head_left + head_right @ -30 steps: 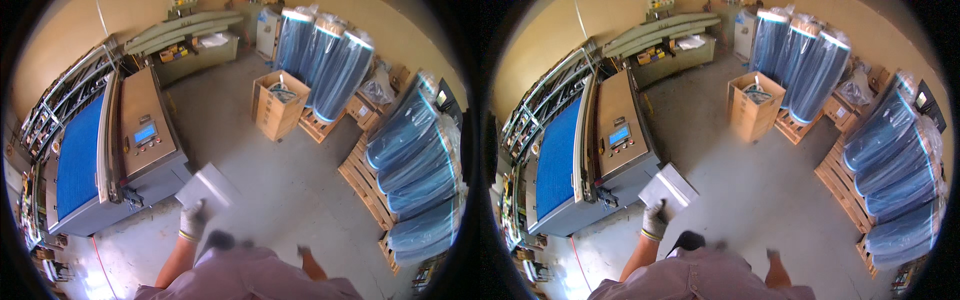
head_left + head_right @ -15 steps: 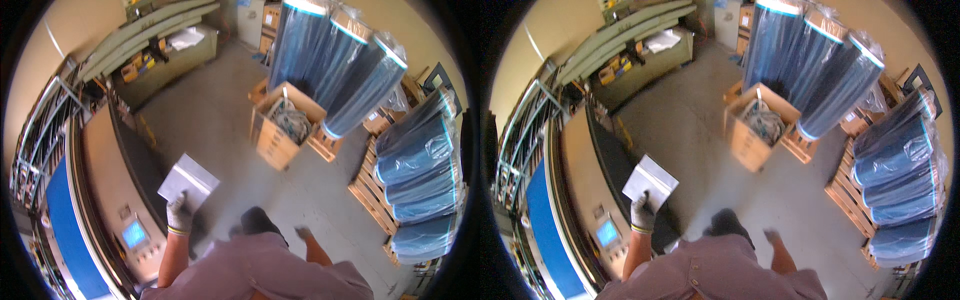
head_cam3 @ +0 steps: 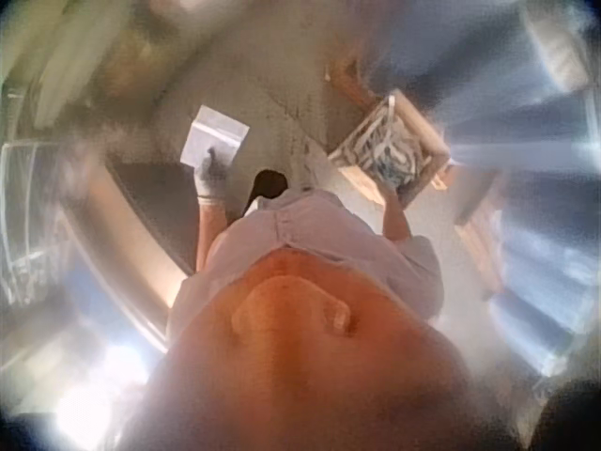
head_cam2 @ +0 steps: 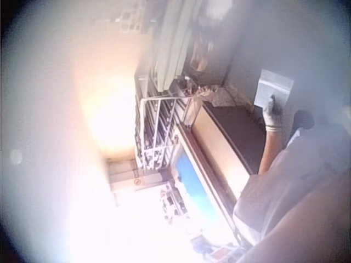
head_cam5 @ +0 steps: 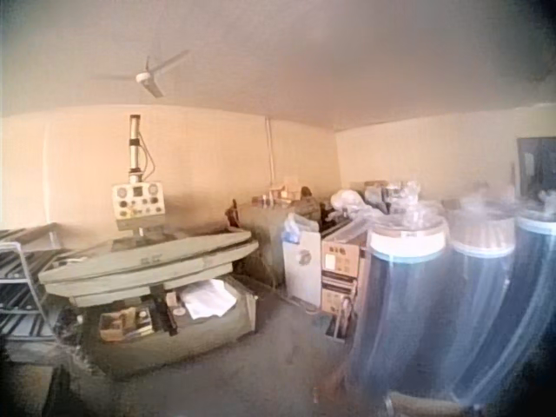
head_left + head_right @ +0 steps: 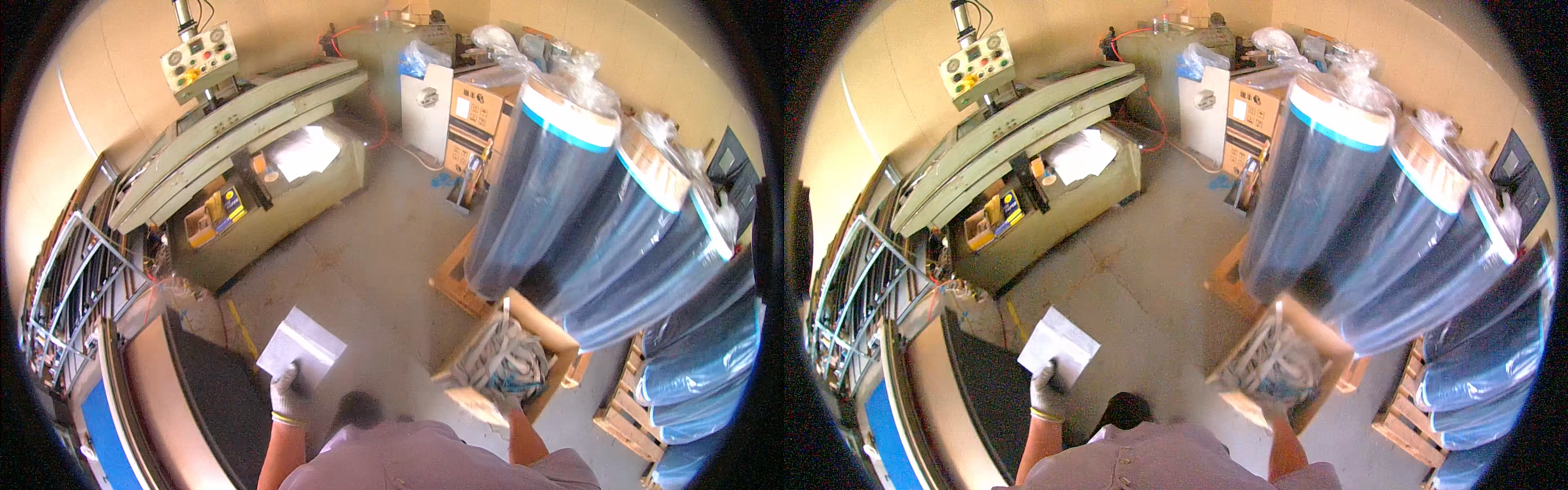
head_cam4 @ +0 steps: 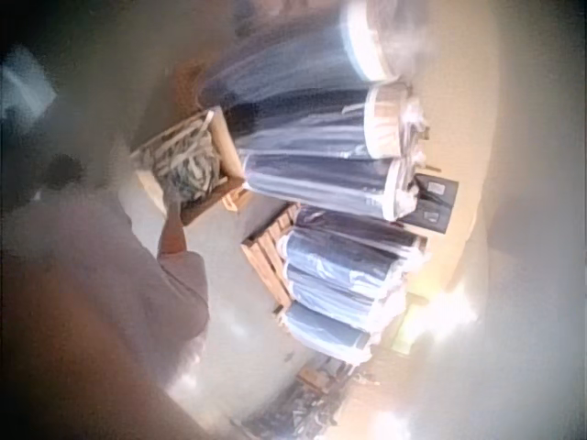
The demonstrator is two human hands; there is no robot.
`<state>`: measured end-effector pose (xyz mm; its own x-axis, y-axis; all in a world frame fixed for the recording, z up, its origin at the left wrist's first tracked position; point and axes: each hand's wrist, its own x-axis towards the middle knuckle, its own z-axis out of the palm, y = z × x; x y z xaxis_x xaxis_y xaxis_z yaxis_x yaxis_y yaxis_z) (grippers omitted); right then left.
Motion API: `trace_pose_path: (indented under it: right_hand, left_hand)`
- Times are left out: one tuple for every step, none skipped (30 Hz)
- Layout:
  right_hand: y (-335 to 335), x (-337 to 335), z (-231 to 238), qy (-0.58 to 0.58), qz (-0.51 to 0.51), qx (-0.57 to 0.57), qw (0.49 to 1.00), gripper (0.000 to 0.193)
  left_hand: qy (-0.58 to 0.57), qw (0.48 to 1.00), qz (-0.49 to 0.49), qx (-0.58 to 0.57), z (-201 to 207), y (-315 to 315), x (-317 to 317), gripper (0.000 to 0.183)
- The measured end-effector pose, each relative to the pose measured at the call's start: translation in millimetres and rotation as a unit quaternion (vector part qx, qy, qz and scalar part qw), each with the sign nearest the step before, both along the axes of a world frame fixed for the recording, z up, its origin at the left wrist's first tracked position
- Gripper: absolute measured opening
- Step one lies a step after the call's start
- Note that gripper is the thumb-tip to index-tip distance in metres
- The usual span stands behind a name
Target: The person operates a cutting machine to process metal sheets, sorts and stacks the resulting pieces on a table, discards scrap material into a box, and then uses a large industrial press to bend a metal component.
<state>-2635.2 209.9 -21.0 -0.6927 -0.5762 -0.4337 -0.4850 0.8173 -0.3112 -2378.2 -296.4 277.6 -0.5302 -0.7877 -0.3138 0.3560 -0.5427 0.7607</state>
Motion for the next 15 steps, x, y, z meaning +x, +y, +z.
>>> trace_pose_path:
  right_hand:
    - [-68.1, -61.7, 30.2, 0.018, 0.031, -0.096, 0.995, 0.044]
    - [-136.4, -107.0, 55.7, -0.077, -0.064, -0.216, 0.971, 0.04]
    - [-200.9, -154.4, 83.1, -0.158, -0.156, -0.338, 0.915, 0.036]
    - [-254.2, -188.2, 97.9, -0.33, -0.36, -0.452, 0.747, 0.033]
    - [-283.9, -218.9, 101.1, -0.321, -0.346, -0.439, 0.765, 0.031]
    - [-314.3, -240.9, 104.3, -0.319, -0.332, -0.423, 0.781, 0.029]
    - [-348.5, -280.0, 114.7, -0.307, -0.313, -0.412, 0.799, 0.028]
    - [-363.5, -297.0, 93.6, -0.306, -0.317, -0.384, 0.811, 0.025]
    - [-352.1, -300.4, 57.8, -0.305, -0.346, -0.342, 0.819, 0.022]
    - [-334.3, -312.3, 17.4, -0.308, -0.391, -0.309, 0.81, 0.021]
    - [-304.5, -322.6, -22.5, -0.313, -0.448, -0.293, 0.784, 0.02]
    - [-313.4, -310.3, -28.1, -0.323, -0.45, -0.199, 0.808, 0.02]
    - [-327.3, -308.8, -23.8, -0.33, -0.436, -0.123, 0.828, 0.02]
    - [-335.8, -314.8, -19.4, -0.33, -0.436, -0.077, 0.834, 0.02]
    - [-340.3, -324.3, -12.7, -0.325, -0.444, -0.045, 0.834, 0.02]
  left_hand:
    - [0.004, 1.0, 0.003, -0.016, -4.2, -31.1, -30.3, 0.035]
    - [0.017, 1.0, -0.004, -0.003, -30.8, -68.4, -46.7, 0.036]
    - [0.021, 0.999, -0.029, 0.0, -29.2, -93.0, -81.7, 0.036]
    - [0.01, 0.999, -0.037, 0.009, -30.5, -117.1, -115.3, 0.035]
    - [0.0, 0.999, -0.045, 0.012, -29.8, -146.4, -152.5, 0.034]
    - [0.006, 0.999, -0.039, 0.011, -35.7, -173.3, -179.4, 0.035]
    - [0.025, 0.999, -0.034, 0.01, -34.5, -200.6, -222.5, 0.038]
    - [0.028, 0.999, -0.033, 0.002, -30.4, -227.0, -267.4, 0.04]
    - [0.036, 0.997, -0.064, 0.019, -28.9, -244.0, -317.0, 0.04]
    - [0.044, 0.994, -0.098, 0.034, -24.2, -263.0, -370.7, 0.041]
    - [0.052, 0.988, -0.137, 0.051, -18.5, -281.5, -423.2, 0.041]
    - [0.028, 0.985, -0.165, 0.049, -10.0, -306.4, -458.0, 0.044]
    - [0.005, 0.98, -0.194, 0.047, -5.4, -331.4, -493.0, 0.047]
    - [0.007, 0.978, -0.203, 0.037, -3.3, -352.1, -535.5, 0.048]
    - [0.014, 0.975, -0.22, 0.029, -0.3, -367.5, -585.8, 0.049]
